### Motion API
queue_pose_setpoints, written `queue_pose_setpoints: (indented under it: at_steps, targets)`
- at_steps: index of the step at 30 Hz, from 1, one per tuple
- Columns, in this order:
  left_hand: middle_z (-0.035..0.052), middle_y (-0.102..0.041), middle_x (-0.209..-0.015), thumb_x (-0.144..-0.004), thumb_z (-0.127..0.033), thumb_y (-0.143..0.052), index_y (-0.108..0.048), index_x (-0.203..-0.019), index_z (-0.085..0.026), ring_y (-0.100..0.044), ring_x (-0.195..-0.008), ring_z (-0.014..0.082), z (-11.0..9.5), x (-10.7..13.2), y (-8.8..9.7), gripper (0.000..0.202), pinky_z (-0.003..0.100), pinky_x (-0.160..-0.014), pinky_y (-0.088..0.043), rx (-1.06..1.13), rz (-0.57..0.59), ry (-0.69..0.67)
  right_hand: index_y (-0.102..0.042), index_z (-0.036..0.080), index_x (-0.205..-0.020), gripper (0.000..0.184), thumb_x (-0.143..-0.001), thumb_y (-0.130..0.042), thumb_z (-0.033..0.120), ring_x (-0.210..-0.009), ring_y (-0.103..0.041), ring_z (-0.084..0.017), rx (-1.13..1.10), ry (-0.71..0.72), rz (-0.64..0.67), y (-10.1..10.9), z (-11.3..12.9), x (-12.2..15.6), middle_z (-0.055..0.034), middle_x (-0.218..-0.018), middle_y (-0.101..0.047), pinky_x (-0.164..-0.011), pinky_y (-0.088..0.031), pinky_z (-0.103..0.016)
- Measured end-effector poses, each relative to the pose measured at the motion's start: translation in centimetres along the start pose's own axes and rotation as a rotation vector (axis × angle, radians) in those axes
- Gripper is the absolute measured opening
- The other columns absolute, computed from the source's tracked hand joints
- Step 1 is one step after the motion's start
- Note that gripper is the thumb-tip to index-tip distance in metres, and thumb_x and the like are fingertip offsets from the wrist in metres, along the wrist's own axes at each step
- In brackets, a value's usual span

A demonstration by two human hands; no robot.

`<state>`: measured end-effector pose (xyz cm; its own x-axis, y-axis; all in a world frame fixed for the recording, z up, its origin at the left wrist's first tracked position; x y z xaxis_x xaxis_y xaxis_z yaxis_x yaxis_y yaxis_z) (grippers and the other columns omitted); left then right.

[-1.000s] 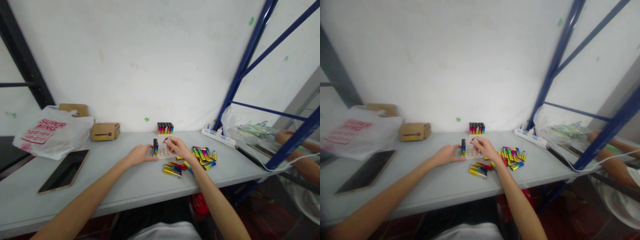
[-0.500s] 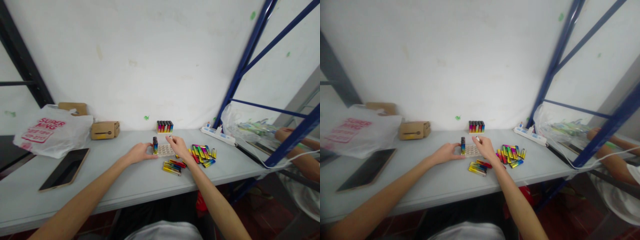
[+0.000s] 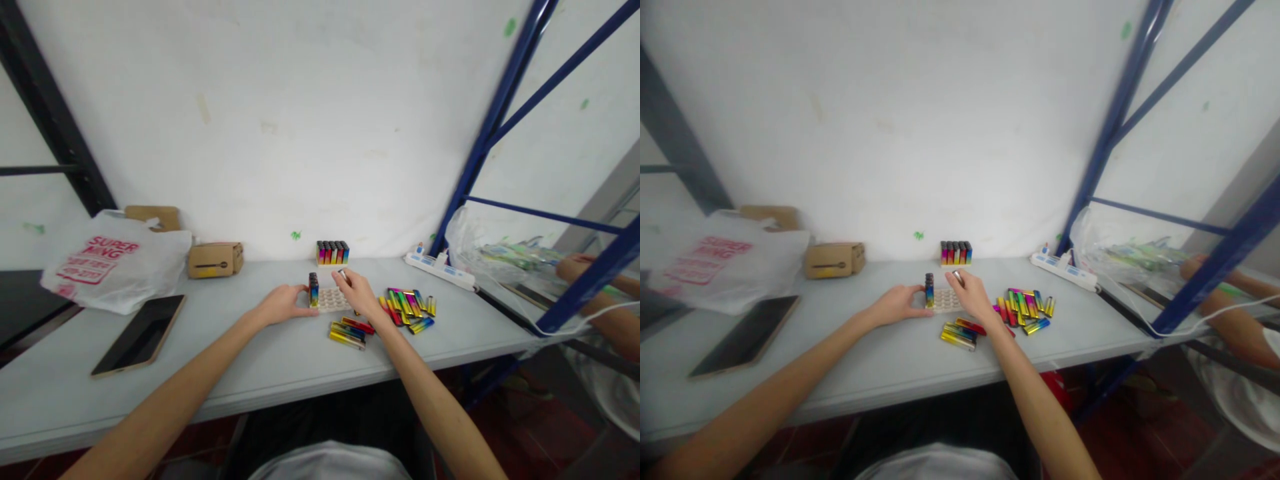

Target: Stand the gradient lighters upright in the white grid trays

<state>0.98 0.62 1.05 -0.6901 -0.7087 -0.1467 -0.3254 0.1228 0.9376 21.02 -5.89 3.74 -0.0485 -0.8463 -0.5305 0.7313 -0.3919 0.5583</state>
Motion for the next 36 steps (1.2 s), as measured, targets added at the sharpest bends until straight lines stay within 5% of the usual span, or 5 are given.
queue_pose_setpoints:
  at_steps: [7,13,26,30,36]
  targets:
    - [-0.0018,-0.056,-0.055,-0.075,-0.079,-0.060,-0.063,-0.126,-0.019,-0.058,-0.056,0.0220,0.0,0.1,0.1,0.079,0.027,-0.053,-0.028,-0.016,-0.001,-0.022,-0.037,0.020,-0.062,0.048,-0.095,-0.044,0.053,-0.058,-0.033,-0.011,0.052,0.031,0.047,-0.4,0.6,0.3,0.0055,-0.058,-0.034,-0.056,-0.022,-0.026]
    - [-0.0019,-0.058,-0.057,-0.075,-0.079,-0.060,-0.062,-0.127,-0.018,-0.056,-0.055,0.0206,0.1,0.1,0.2,0.081,0.026,-0.054,-0.028,-0.004,0.017,-0.054,-0.038,0.020,-0.059,0.034,-0.089,-0.048,0.032,-0.054,-0.034,-0.010,0.132,0.010,0.038,-0.6,0.5,0.4,0.0054,-0.054,-0.035,-0.055,-0.020,-0.027]
    - [-0.0023,-0.057,-0.056,-0.073,-0.077,-0.062,-0.063,-0.127,-0.019,-0.055,-0.054,0.0203,0.0,0.1,0.3,0.079,0.027,-0.053,-0.027,0.019,0.031,-0.035,-0.050,0.020,-0.072,0.040,-0.101,-0.044,0.047,-0.072,-0.050,-0.015,0.059,0.231,0.070,0.3,2.4,0.4,-0.0018,-0.076,-0.056,-0.068,-0.038,-0.026]
    - [-0.0024,-0.057,-0.057,-0.073,-0.078,-0.063,-0.063,-0.128,-0.020,-0.055,-0.054,0.0203,-0.2,0.2,0.4,0.081,0.027,-0.052,-0.027,0.025,0.031,-0.033,-0.054,0.019,-0.069,0.044,-0.098,-0.050,0.052,-0.055,-0.047,-0.013,0.015,0.146,0.259,-0.3,1.9,0.6,0.0018,-0.059,-0.056,-0.057,-0.035,-0.025]
    - [-0.0023,-0.057,-0.055,-0.073,-0.079,-0.062,-0.064,-0.126,-0.018,-0.054,-0.054,0.0196,-0.4,0.2,0.5,0.081,0.026,-0.055,-0.029,0.016,0.025,-0.047,-0.068,0.015,-0.089,0.033,-0.096,-0.057,0.046,-0.064,-0.063,-0.015,-0.130,0.112,0.476,-1.3,1.5,1.4,-0.0024,-0.071,-0.070,-0.062,-0.044,-0.023]
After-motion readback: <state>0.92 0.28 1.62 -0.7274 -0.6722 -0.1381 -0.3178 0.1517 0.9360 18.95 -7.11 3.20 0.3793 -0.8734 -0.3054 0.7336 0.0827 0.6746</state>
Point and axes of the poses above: each hand's wrist, its own x-axis away from the middle knuckle, its own y-axis out of the back of the hand, z = x × y, the point moved 4 cm from there along -x, towards the middle knuckle
